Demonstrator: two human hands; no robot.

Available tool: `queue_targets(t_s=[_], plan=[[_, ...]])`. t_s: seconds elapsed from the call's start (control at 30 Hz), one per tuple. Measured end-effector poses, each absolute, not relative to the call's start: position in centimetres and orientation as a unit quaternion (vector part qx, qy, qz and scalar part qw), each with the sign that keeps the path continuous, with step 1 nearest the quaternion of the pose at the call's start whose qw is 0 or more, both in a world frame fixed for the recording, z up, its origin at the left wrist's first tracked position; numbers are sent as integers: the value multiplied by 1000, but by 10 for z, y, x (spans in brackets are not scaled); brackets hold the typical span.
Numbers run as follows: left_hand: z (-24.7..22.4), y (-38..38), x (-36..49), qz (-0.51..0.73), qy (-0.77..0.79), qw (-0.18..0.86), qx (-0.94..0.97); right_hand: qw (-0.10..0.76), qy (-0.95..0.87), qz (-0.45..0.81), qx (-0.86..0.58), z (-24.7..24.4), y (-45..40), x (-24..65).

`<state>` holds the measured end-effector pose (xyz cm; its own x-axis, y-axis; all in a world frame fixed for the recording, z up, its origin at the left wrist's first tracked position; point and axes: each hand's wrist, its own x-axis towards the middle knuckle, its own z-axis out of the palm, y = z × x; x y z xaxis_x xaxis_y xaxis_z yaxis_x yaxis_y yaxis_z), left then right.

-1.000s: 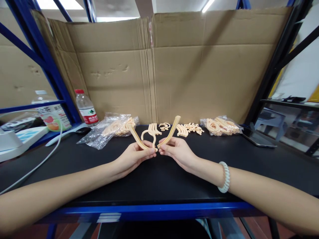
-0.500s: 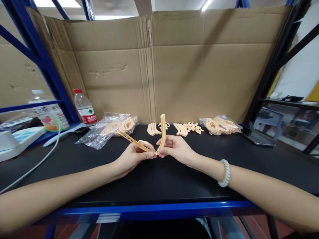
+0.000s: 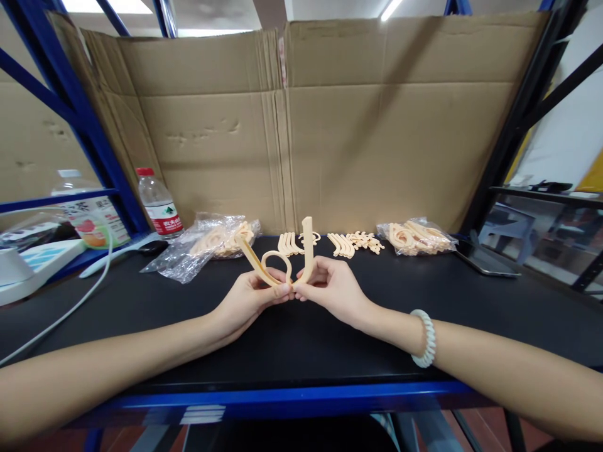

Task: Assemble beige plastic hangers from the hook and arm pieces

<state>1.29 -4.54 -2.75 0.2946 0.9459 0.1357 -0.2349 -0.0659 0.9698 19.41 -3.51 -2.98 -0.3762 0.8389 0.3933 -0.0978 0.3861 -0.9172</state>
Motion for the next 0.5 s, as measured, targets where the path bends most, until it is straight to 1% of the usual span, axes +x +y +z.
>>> queue_targets(t_s=[0.1, 0.3, 0.4, 0.5], plan=[[-27, -43, 13, 493, 342, 591, 539, 489, -655, 499, -289, -29, -32, 193], [-23, -40, 10, 508, 387, 572, 514, 458, -609, 573, -302, -13, -12, 218], [-19, -36, 7, 524, 410, 556, 498, 382, -653, 580, -301, 2, 3, 247], [-14, -29, 3, 520, 437, 542, 495, 334, -710, 536, -311, 11, 15, 271]])
